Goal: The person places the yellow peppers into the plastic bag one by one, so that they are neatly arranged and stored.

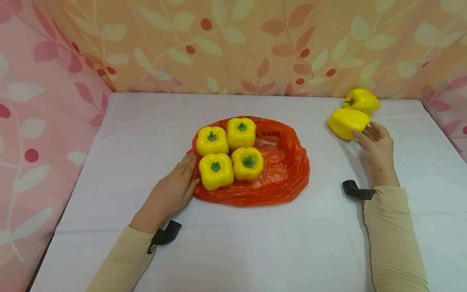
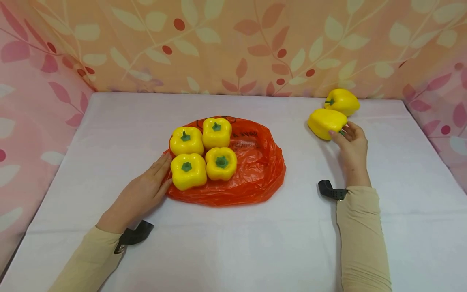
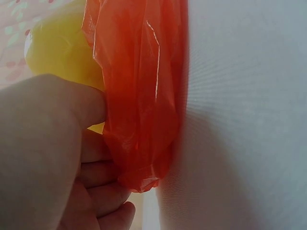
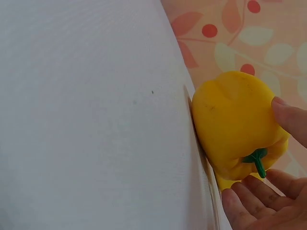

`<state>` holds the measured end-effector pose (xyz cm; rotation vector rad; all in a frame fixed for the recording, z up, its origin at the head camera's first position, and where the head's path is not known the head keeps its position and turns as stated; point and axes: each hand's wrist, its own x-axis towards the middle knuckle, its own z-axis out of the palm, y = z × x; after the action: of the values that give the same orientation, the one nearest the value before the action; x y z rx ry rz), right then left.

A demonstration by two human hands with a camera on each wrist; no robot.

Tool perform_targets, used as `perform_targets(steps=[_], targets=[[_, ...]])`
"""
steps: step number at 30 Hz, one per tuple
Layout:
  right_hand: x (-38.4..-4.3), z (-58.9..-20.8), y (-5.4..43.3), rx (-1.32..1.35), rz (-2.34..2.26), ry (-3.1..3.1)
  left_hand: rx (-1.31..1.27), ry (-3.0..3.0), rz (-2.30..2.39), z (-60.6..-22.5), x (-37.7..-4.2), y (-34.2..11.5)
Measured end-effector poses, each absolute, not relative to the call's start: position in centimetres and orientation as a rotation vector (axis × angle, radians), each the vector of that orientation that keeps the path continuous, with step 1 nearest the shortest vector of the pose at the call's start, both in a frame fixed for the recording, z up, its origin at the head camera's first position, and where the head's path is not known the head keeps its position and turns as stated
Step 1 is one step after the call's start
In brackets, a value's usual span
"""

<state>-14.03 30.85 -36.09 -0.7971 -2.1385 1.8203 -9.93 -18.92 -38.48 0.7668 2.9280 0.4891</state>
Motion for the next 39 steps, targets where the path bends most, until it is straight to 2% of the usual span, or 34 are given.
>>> perform_targets(steps=[28,39], targets=[[-14.18,-36.11,30.86,-0.743,1.532,-2.410,0.757,2.932,0.464,-38.39,-9.89,-18.88],[-14.03,-36.00,30.89,-0.736,1.631,-2.267,0.762,2.930,0.466,-38.44,-9.91,-18.88]])
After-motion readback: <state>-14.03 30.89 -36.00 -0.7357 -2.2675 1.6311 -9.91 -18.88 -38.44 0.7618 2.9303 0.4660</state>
